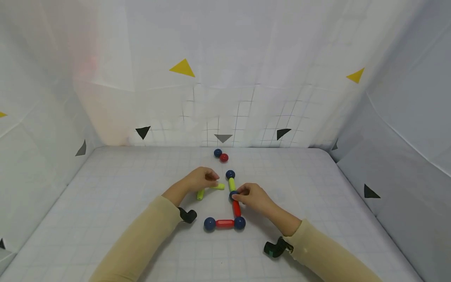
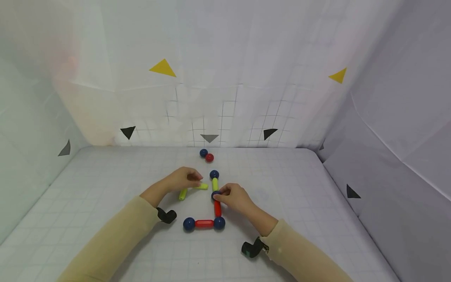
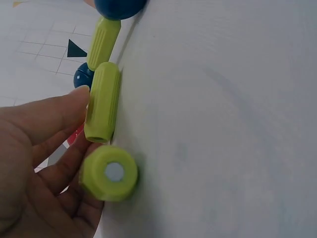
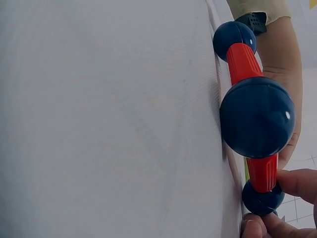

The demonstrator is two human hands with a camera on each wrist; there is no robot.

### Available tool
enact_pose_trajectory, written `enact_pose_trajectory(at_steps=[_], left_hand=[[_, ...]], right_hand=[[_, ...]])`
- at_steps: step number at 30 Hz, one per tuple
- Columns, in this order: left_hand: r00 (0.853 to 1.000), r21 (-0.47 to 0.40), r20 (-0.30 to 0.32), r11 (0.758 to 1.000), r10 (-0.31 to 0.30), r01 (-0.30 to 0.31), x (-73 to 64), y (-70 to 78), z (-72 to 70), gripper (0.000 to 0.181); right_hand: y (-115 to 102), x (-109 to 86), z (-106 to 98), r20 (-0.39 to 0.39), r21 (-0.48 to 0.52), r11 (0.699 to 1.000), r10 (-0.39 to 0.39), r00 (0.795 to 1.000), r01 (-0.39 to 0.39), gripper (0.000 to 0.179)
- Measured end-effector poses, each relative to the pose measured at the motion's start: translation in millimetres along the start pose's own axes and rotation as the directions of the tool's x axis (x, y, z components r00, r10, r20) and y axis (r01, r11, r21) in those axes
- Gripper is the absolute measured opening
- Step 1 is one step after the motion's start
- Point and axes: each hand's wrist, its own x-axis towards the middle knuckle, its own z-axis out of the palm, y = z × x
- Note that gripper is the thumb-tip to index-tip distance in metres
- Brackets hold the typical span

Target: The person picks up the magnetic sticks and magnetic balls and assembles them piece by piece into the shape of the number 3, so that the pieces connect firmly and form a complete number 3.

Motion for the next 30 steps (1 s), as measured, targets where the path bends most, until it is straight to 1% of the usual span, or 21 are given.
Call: enact_pose_trajectory(at_steps=[5, 12, 18, 24, 30], left_hand=[[1.000, 0.009, 0.014, 1.000, -0.001, 0.001, -1.6, -2.3, 0.8, 0.022], [1.000, 0.003, 0.016, 1.000, -0.011, 0.011, -0.8, -5.4, 3.3, 0.018], [1.000, 0.003, 0.022, 1.000, 0.002, -0.002, -0.5, -6.5, 3.7, 0.016], [1.000, 0.022, 0.004, 1.000, 0.007, -0.007, -0.7, -7.2, 5.8, 0.014], [1.000, 0.039, -0.025, 0.999, 0.008, -0.007, -0.5, -7.7, 7.1, 0.015]], right_hand=[[-0.1, -0.1, -0.1, -0.002, 0.004, 1.000, 0.009, 1.000, -0.009, 0.032], [-1.2, 0.1, 0.1, -0.002, 0.009, 1.000, 0.012, 1.000, -0.012, 0.032], [-0.1, 0.8, 0.3, -0.002, 0.013, 1.000, 0.010, 1.000, -0.010, 0.032], [0.0, 1.0, -1.2, 0.005, 0.019, 1.000, 0.019, 1.000, -0.020, 0.034], [-1.8, 0.9, -6.3, 0.037, -0.001, 1.000, 0.030, 0.999, -0.030, 0.036]])
